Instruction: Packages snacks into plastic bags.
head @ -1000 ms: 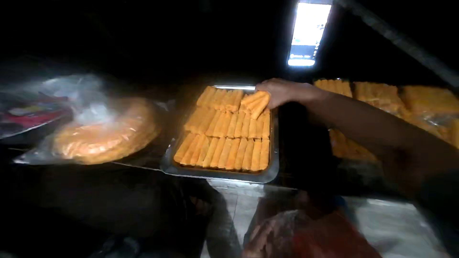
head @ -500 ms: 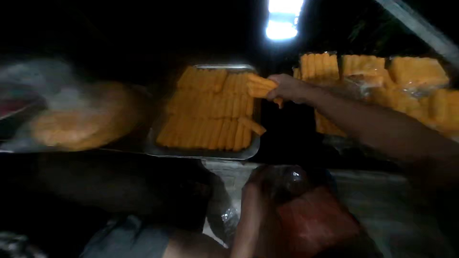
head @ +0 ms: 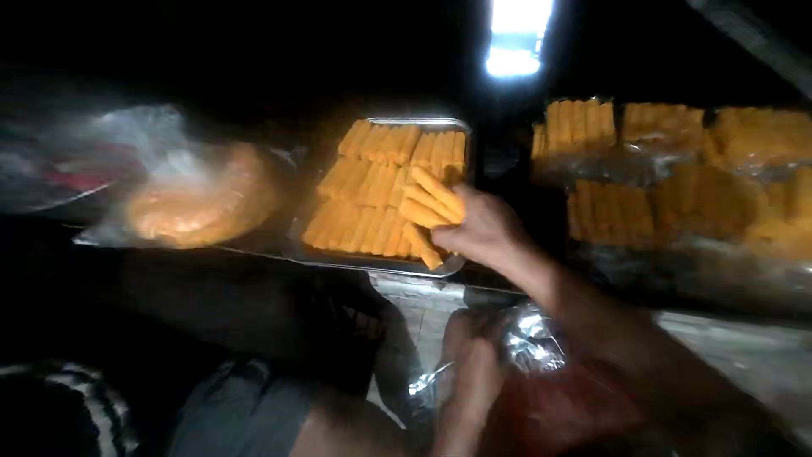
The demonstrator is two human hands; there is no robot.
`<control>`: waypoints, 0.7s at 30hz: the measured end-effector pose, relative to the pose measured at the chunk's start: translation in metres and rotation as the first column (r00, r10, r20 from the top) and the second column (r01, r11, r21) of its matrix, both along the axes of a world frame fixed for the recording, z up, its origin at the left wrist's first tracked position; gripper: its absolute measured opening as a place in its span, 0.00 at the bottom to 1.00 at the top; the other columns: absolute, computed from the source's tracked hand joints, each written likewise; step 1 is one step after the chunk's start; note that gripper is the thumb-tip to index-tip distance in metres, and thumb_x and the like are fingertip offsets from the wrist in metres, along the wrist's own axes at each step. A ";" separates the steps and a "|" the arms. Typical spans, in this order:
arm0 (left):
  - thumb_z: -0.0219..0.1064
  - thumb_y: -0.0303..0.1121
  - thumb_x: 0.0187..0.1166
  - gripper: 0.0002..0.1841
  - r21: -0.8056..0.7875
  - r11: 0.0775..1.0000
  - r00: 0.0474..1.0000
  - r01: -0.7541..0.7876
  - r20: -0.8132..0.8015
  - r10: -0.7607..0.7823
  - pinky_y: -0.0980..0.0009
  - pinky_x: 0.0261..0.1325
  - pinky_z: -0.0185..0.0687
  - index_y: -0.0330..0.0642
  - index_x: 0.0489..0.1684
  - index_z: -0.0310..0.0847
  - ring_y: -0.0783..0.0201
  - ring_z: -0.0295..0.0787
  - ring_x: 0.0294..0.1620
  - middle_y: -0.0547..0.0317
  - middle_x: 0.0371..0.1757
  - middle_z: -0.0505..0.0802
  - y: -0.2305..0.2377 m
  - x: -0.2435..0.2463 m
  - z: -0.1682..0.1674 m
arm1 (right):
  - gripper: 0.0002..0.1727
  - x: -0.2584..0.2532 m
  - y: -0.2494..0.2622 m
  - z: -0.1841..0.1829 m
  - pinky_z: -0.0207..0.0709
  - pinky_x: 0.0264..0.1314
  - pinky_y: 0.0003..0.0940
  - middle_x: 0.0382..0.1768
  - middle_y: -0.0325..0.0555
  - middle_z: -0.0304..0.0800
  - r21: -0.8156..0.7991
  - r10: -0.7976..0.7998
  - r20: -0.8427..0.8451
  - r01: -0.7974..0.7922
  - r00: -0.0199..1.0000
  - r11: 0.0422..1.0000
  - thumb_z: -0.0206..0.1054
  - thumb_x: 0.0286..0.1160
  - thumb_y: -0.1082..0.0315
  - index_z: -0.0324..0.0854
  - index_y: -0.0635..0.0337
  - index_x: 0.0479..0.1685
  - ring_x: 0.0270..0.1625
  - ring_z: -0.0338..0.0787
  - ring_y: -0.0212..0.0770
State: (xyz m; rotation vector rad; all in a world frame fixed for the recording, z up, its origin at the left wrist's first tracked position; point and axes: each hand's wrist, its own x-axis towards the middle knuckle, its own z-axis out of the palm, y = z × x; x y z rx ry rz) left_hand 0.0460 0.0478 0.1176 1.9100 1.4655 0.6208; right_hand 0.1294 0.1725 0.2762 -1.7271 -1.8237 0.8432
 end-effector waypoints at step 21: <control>0.64 0.28 0.82 0.17 0.015 0.999 0.999 -0.046 0.005 0.045 0.51 0.71 0.83 0.42 0.68 0.86 0.50 0.87 0.70 0.46 0.71 0.88 -0.030 -0.037 0.019 | 0.34 -0.024 -0.017 -0.007 0.85 0.54 0.50 0.63 0.62 0.84 -0.106 0.092 -0.391 -0.144 0.916 0.984 0.71 0.74 0.71 0.65 0.60 0.82 0.54 0.90 0.51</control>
